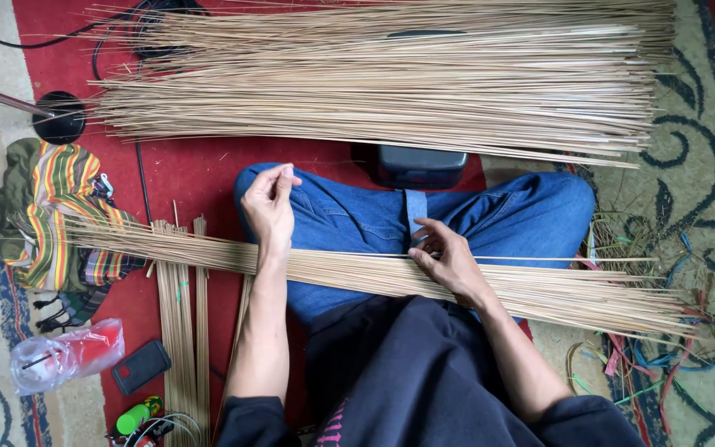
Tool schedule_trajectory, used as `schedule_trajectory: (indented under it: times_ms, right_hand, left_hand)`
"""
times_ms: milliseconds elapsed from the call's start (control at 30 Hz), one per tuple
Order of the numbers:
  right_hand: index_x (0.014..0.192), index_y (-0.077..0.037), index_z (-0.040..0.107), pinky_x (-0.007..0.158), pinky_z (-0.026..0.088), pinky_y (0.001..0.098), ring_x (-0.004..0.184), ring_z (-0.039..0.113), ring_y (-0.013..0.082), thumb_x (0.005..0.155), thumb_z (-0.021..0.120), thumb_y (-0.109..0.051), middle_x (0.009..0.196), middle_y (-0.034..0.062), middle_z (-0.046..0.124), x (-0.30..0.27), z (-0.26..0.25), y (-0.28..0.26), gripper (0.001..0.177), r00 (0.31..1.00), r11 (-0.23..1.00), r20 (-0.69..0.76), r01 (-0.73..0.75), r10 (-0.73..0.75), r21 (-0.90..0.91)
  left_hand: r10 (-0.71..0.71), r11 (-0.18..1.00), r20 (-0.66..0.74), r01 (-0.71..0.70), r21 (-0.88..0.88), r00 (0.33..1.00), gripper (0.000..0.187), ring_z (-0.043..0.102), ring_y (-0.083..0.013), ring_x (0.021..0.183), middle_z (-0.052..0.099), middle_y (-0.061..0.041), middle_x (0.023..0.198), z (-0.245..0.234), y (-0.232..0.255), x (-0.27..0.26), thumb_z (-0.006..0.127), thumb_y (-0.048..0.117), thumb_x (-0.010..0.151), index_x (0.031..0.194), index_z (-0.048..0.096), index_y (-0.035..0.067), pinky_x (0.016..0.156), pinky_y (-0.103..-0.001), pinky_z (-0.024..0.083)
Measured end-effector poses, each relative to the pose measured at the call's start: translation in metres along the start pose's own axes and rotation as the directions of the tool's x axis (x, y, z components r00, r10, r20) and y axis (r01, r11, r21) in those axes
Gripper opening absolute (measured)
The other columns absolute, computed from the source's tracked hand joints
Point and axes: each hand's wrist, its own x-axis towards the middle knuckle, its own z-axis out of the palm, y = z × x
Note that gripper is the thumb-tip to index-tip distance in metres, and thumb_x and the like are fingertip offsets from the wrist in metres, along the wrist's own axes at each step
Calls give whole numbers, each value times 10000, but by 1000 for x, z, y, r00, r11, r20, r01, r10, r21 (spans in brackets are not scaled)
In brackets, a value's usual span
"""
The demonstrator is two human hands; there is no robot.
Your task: The person is sitting on the floor and manually aligning a large bundle of thin wooden sticks, pulling out misaligned ones and tapping the bundle to even the ends.
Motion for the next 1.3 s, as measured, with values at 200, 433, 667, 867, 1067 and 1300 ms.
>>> schedule_trajectory:
  times_ms: [200, 433, 667, 867, 1067, 1300]
  right_hand:
    - [1119, -162, 790, 800, 577, 410, 862, 750, 296, 881, 787, -284, 872, 82, 764, 5, 2, 0, 268, 984, 935, 180, 70, -6, -348]
    - [1030, -159, 810, 803, 563, 439, 905, 735, 337, 888, 766, -304, 878, 80, 751, 7, 6, 2, 208, 984, 931, 175, 47, 18, -361]
    - [1083, -173, 797, 836, 566, 422, 938, 746, 323, 885, 775, -328, 881, 76, 774, 10, 7, 1, 252, 983, 930, 148, -46, 107, -366]
    - [1102, -162, 785, 825, 570, 425, 942, 747, 328, 877, 785, -331, 889, 90, 774, 10, 6, 3, 282, 980, 931, 150, -68, 130, -359]
    - [1109, -153, 782, 800, 573, 416, 904, 743, 320, 877, 782, -314, 864, 91, 758, 8, 4, 4, 282, 989, 936, 118, -40, 87, -350]
    - [1042, -173, 798, 727, 574, 403, 806, 720, 274, 880, 761, -213, 836, 64, 696, -2, -6, -4, 171, 994, 892, 68, 109, -88, -438]
  left_hand:
    - [370, 871, 199, -413, 265, 908, 60, 699, -231, 782, 748, -14, 834, 15, -5, 10, 750, 147, 963, 991, 802, 159, 773, -297, 535]
    - [592, 506, 364, -683, 527, 719, 66, 548, -211, 855, 504, -14, 825, 78, -61, 13, 714, 176, 960, 967, 761, 131, 795, -361, 444]
    - [-38, 371, 521, -472, 800, 853, 219, 474, -309, 1269, 594, -165, 1178, 113, -102, 40, 514, 67, 992, 1200, 563, 23, 1165, -506, 171]
    - [-425, 229, 336, -259, 938, 841, 751, 376, -456, 1480, 473, -345, 1509, 116, -97, 35, 527, 237, 1010, 1607, 155, -25, 1222, -640, -109]
    - [-202, 297, 440, -373, 879, 875, 344, 439, -355, 1455, 546, -232, 1495, 94, -62, 14, 620, 140, 952, 1267, 693, 25, 1251, -567, 83]
    - [234, 513, 414, -474, 716, 880, 535, 453, -364, 1435, 492, -236, 1535, 74, -44, -26, 677, 382, 961, 1387, 639, 60, 1238, -552, 193]
